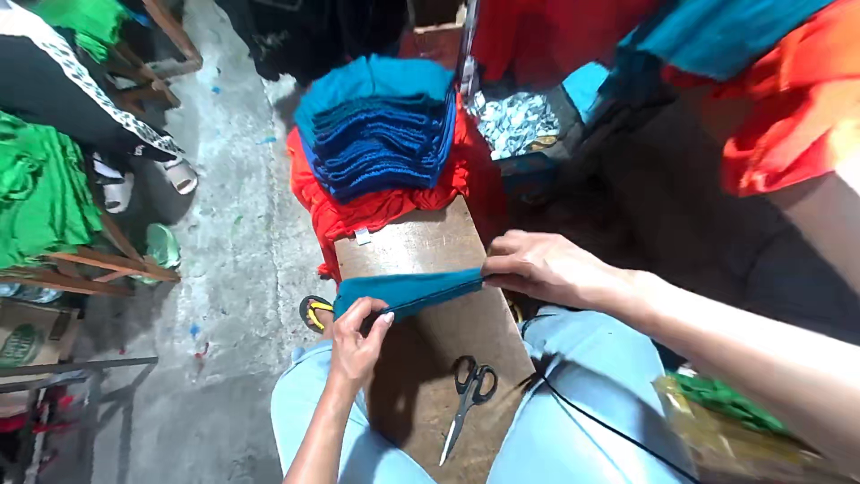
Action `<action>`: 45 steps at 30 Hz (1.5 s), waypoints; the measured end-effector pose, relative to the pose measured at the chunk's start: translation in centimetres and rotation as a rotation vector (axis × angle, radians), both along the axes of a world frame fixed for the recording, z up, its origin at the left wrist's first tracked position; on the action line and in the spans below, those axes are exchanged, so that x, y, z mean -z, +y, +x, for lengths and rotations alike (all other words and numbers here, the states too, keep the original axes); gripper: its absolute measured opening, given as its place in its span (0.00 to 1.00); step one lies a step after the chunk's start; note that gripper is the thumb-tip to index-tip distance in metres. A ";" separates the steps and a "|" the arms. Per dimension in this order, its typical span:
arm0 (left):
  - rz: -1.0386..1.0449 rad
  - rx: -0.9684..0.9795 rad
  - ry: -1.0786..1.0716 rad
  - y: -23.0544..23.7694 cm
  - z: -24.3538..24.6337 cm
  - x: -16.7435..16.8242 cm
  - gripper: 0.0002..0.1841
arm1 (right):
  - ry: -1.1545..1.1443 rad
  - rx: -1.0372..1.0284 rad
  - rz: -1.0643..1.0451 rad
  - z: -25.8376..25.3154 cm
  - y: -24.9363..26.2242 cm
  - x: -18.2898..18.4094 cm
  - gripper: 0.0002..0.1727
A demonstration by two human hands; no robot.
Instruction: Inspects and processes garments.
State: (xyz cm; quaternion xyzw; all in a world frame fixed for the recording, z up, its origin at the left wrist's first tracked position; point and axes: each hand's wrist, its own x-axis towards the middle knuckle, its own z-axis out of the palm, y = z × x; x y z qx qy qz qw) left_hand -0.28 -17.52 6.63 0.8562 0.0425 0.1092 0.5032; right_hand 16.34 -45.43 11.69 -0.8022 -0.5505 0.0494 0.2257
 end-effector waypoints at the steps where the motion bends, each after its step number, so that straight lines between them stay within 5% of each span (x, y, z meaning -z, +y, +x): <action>1: -0.009 -0.013 -0.032 0.0 0.1 -1.4 0.09 | -0.048 -0.016 0.026 0.3 0.5 -1.6 0.10; 5: 0.009 -0.025 -0.260 -0.9 0.3 -8.5 0.09 | -0.177 0.005 0.162 -1.0 2.4 -8.7 0.12; 10: -0.183 0.049 -0.170 -0.8 0.0 -11.2 0.07 | -0.052 0.104 0.184 -1.5 -0.9 -11.7 0.11; 15: -0.623 0.219 -0.087 -2.4 -2.1 -14.4 0.04 | 0.567 0.246 0.530 -6.5 -3.4 -14.7 0.07; 22: -0.742 0.190 -0.122 -6.4 -2.7 -17.3 0.04 | 0.827 0.371 0.931 -9.7 -3.8 -16.6 0.10; 25: -0.734 0.180 -0.117 -8.6 -1.1 -18.0 0.07 | 0.823 0.477 1.049 -10.6 -5.1 -16.5 0.04; 29: -0.716 0.233 -0.044 -12.6 1.7 -18.5 0.04 | 0.737 0.921 1.177 -14.0 -8.0 -14.7 0.09; 34: -0.717 0.524 0.085 -18.1 6.1 -15.0 0.05 | 0.665 1.188 1.550 -15.4 -12.2 -9.3 0.10; 42: -0.777 0.723 0.207 -25.4 13.0 -13.2 0.06 | 0.154 1.453 1.556 -14.2 -15.6 -10.3 0.09; 45: -0.709 0.743 0.172 -27.2 15.3 -13.4 0.06 | -0.015 1.607 1.381 -12.6 -17.0 -9.6 0.06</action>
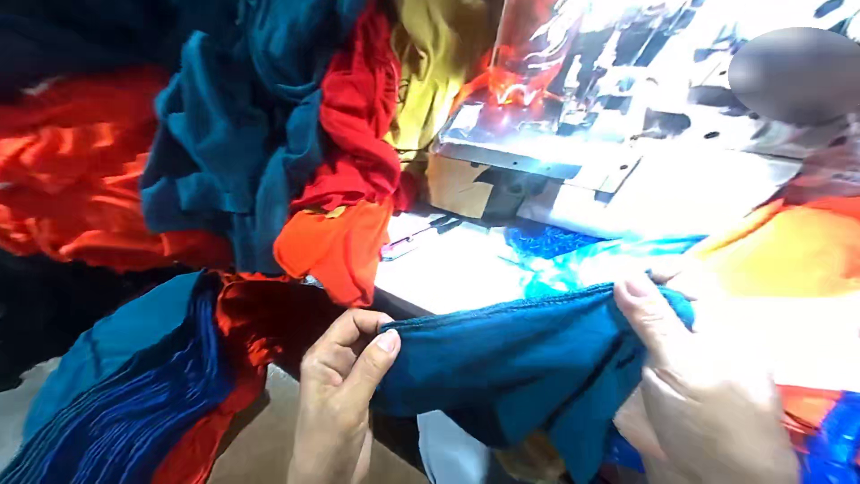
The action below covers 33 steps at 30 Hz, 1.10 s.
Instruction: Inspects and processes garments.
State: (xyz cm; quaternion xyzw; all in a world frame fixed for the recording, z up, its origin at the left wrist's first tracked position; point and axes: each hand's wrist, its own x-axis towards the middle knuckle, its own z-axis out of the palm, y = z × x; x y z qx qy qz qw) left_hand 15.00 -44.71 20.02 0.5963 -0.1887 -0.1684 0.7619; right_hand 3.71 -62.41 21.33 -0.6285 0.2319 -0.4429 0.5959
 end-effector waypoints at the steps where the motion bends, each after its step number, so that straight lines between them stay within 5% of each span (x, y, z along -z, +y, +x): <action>1: 0.022 -0.013 -0.040 -0.5 0.6 -0.1 0.07 | 0.066 0.060 -0.098 0.4 -0.4 0.0 0.04; 4: 0.098 -0.069 -0.173 -1.7 2.2 -0.4 0.08 | 0.200 0.158 -0.258 1.7 -1.2 -0.4 0.02; 8: 0.197 -0.088 -0.341 -2.8 4.2 -0.9 0.05 | 0.201 0.125 -0.208 2.9 -2.3 -0.8 0.04; 13: 0.158 -0.051 -0.233 -4.6 5.0 -1.3 0.06 | 0.162 0.157 -0.070 3.0 -2.5 -1.4 0.04; 25: 0.128 -0.076 -0.207 -3.0 4.0 -1.6 0.08 | 0.060 0.110 -0.246 2.7 -2.7 -0.4 0.03; 29: 0.127 -0.109 -0.190 0.2 2.4 -1.9 0.07 | -0.017 -0.027 -0.341 2.3 -1.9 -0.5 0.04; 33: 0.121 -0.144 -0.189 5.6 -0.8 -2.6 0.06 | -0.138 -0.463 -0.349 0.9 1.2 -2.9 0.04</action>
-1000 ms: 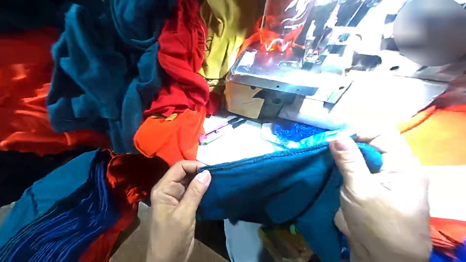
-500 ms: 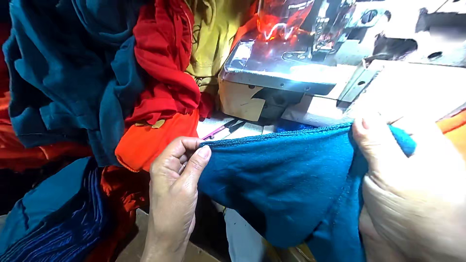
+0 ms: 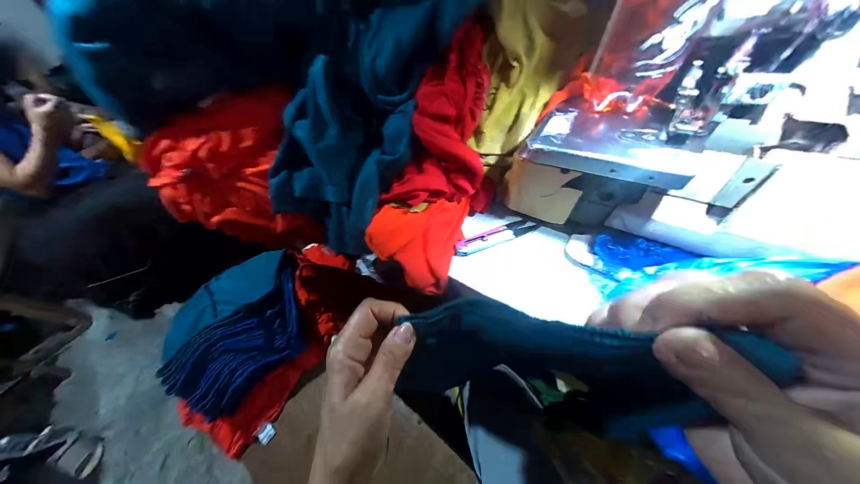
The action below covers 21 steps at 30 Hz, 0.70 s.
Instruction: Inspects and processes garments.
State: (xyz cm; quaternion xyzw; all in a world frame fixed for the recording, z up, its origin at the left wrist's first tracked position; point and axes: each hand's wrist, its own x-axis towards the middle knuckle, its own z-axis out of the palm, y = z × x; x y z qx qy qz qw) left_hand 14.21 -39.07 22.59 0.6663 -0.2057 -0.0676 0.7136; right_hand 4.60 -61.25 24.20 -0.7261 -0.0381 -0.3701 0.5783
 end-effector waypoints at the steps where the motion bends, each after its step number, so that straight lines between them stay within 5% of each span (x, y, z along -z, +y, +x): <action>1: -0.002 -0.029 -0.007 1.5 -1.0 -0.1 0.06 | -0.008 -0.013 -0.011 -0.1 0.6 -0.5 0.04; 5: -0.001 -0.084 -0.057 6.9 -5.7 -1.5 0.06 | -0.013 -0.012 0.006 0.6 3.7 -2.2 0.04; 10: -0.047 -0.333 0.086 14.2 -9.6 -0.2 0.05 | 0.171 -0.482 -0.098 2.9 8.7 -1.7 0.04; 15: 0.187 -0.505 0.201 23.2 -10.0 4.2 0.06 | 0.526 -0.864 -0.189 9.3 17.2 2.5 0.03; 21: 0.493 -0.662 -0.037 28.6 -10.7 2.6 0.05 | 0.581 -1.098 -0.293 12.7 23.2 4.4 0.04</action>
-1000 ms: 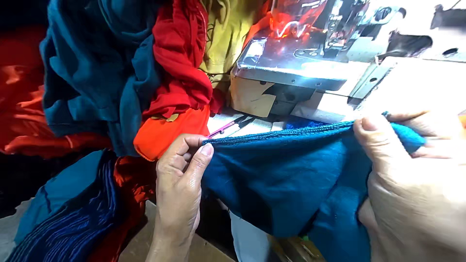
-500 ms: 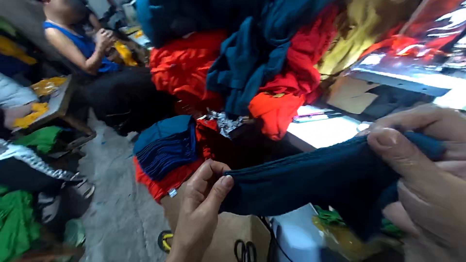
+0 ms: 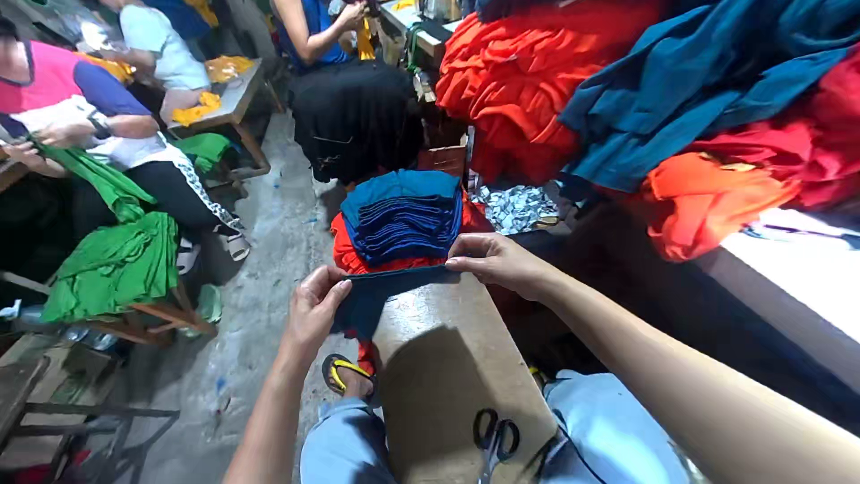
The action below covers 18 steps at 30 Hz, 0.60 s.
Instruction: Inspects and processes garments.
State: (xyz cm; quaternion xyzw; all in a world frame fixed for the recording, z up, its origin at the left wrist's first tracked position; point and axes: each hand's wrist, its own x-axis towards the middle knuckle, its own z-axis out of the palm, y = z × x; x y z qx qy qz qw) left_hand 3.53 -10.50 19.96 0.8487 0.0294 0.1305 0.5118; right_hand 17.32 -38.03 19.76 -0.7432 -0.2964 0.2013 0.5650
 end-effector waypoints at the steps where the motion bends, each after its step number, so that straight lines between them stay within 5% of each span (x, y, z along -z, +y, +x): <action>1: 0.064 -0.017 -0.039 -0.1 -0.1 0.3 0.06 | -0.037 -0.019 0.010 0.0 -0.1 0.4 0.04; 6: 0.333 -0.028 -0.136 -4.7 -0.9 9.3 0.09 | -0.432 0.029 -0.106 -1.4 -5.0 7.5 0.06; 11: 0.476 0.206 0.071 -11.7 -4.0 23.0 0.10 | -0.261 0.066 -0.413 -5.8 -11.2 21.0 0.08; 14: 0.494 0.189 -0.007 -12.4 -5.0 24.0 0.14 | -0.370 0.100 -0.410 -7.2 -12.5 24.0 0.08; 18: 0.332 -0.270 0.175 -6.5 -3.9 22.2 0.16 | -0.465 0.047 -0.415 -6.0 -12.6 24.1 0.09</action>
